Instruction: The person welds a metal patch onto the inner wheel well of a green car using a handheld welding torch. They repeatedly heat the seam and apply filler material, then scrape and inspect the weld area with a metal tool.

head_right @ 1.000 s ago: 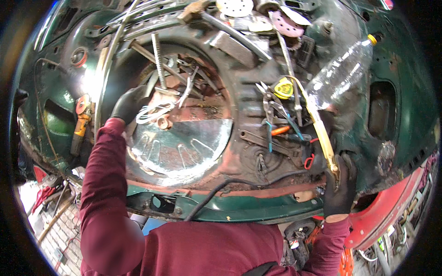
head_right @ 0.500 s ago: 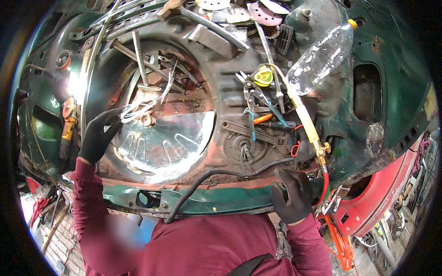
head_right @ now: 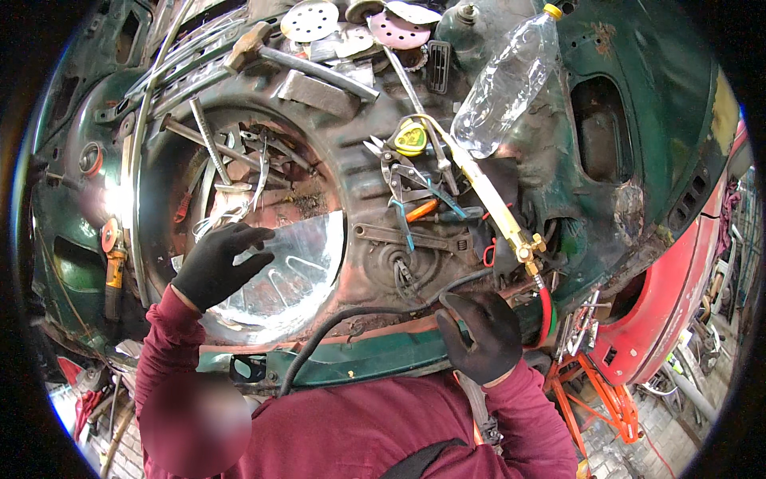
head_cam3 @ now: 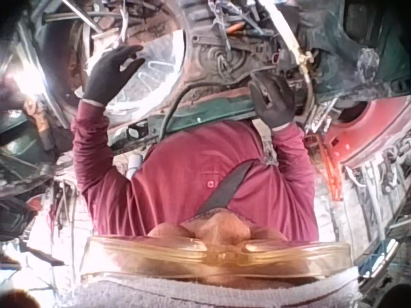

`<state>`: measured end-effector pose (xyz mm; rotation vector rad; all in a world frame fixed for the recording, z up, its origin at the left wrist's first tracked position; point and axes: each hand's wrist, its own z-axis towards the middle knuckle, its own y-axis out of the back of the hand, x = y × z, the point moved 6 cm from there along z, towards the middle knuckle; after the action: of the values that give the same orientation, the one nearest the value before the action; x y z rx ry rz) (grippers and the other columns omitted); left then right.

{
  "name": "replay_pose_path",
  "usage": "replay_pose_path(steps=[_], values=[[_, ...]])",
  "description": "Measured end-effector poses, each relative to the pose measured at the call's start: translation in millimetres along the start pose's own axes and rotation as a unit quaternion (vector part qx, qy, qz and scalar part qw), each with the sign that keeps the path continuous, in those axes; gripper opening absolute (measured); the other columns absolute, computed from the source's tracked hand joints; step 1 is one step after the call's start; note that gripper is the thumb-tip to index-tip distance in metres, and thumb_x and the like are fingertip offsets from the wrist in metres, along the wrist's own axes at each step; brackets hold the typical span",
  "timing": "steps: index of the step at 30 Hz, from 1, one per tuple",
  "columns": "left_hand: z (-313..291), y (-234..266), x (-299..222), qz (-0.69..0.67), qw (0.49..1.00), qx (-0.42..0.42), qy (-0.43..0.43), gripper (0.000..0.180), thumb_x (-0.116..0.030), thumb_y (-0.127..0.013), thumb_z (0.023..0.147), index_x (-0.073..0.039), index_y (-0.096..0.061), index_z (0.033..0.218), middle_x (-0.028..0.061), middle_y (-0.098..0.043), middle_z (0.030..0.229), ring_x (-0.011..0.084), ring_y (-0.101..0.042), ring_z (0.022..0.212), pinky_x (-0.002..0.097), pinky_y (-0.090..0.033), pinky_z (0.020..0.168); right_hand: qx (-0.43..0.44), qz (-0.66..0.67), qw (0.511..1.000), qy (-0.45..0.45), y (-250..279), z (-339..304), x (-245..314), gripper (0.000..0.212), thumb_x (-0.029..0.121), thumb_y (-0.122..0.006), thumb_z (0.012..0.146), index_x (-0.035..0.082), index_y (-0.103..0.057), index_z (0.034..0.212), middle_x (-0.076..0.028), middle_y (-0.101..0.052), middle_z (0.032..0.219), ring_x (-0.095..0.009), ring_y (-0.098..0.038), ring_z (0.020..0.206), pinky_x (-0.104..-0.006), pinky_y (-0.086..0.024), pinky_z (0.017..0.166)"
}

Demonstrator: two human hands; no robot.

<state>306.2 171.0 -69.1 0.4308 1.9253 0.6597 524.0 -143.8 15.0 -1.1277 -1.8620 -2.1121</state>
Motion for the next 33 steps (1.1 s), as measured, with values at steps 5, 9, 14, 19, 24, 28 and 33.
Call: replay_pose_path(steps=[5, 9, 14, 19, 24, 28, 33], values=[[-16.5, 27.4, -12.8, 0.013, 0.998, -0.032, 0.049, 0.034, -0.017, -0.083, 0.096, -0.005, -0.077, 0.128, 0.0159, -0.078, 0.109, 0.0330, -0.075, 0.099, 0.0427, -0.057, 0.090, -0.009, -0.007, 1.000, -0.005, -1.4, -5.2, -4.4, 0.031, 0.006, -0.086, 0.088, 0.002, -0.076, 0.117, -0.016, -0.076, 0.102, -0.034, -0.075, 0.090, -0.0431, -0.060, 0.080], [-83.1, 58.9, -4.1, 0.018, 0.982, -0.145, 0.123, 0.034, -0.009, -0.081, 0.095, -0.003, -0.077, 0.128, 0.0138, -0.078, 0.107, 0.0281, -0.074, 0.101, 0.0400, -0.056, 0.095, -0.013, -0.018, 1.000, -0.005, -2.2, -5.7, -2.3, 0.030, 0.006, -0.084, 0.090, 0.001, -0.076, 0.119, -0.017, -0.077, 0.105, -0.037, -0.075, 0.093, -0.0439, -0.060, 0.082], [-203.9, 69.7, 13.5, 0.003, 0.926, -0.287, 0.244, 0.036, -0.009, -0.079, 0.099, -0.002, -0.076, 0.134, 0.0140, -0.078, 0.111, 0.0241, -0.074, 0.102, 0.0366, -0.056, 0.093, -0.024, -0.029, 0.999, -0.016, -0.2, -15.9, -4.0, 0.024, 0.002, -0.075, 0.099, -0.003, -0.074, 0.122, -0.020, -0.076, 0.112, -0.036, -0.075, 0.103, -0.0417, -0.059, 0.093], [-309.8, 29.3, 40.2, -0.055, 0.827, -0.488, 0.273, 0.027, -0.011, -0.072, 0.108, -0.001, -0.076, 0.133, 0.0088, -0.080, 0.122, 0.0189, -0.074, 0.111, 0.0349, -0.056, 0.097, -0.032, -0.009, 0.999, 0.006, -5.0, -14.7, -3.9, 0.022, 0.006, -0.074, 0.101, -0.001, -0.074, 0.122, -0.020, -0.076, 0.112, -0.037, -0.075, 0.103, -0.0440, -0.058, 0.093], [-308.3, -8.0, 43.8, 0.034, 0.793, -0.566, 0.223, 0.024, -0.014, -0.069, 0.110, 0.000, -0.079, 0.128, 0.0112, -0.082, 0.111, 0.0165, -0.075, 0.102, 0.0315, -0.058, 0.090, -0.032, -0.035, 0.999, 0.014, -7.3, -15.3, 5.9, 0.021, 0.011, -0.071, 0.104, 0.000, -0.074, 0.122, -0.020, -0.076, 0.112, -0.037, -0.076, 0.104, -0.0442, -0.058, 0.094], [-312.8, -10.5, 50.9, -0.013, 0.754, -0.620, 0.216, 0.022, -0.013, -0.069, 0.110, 0.001, -0.079, 0.125, 0.0099, -0.082, 0.106, 0.0159, -0.076, 0.095, 0.0316, -0.059, 0.086, -0.037, -0.057, 0.998, 0.014, -7.1, -15.2, 6.7, 0.020, 0.012, -0.069, 0.108, -0.001, -0.075, 0.121, -0.021, -0.076, 0.114, -0.040, -0.074, 0.106, -0.0464, -0.057, 0.099], [-310.3, -4.7, 41.8, 0.015, 0.742, -0.635, 0.215, 0.020, -0.012, -0.077, 0.104, -0.003, -0.082, 0.121, 0.0144, -0.083, 0.107, 0.0220, -0.081, 0.095, 0.0348, -0.060, 0.087, -0.027, -0.001, 0.998, -0.052, -12.4, -21.3, -19.6, 0.023, 0.013, -0.066, 0.111, -0.004, -0.073, 0.125, -0.021, -0.076, 0.118, -0.036, -0.074, 0.109, -0.0441, -0.056, 0.100]])
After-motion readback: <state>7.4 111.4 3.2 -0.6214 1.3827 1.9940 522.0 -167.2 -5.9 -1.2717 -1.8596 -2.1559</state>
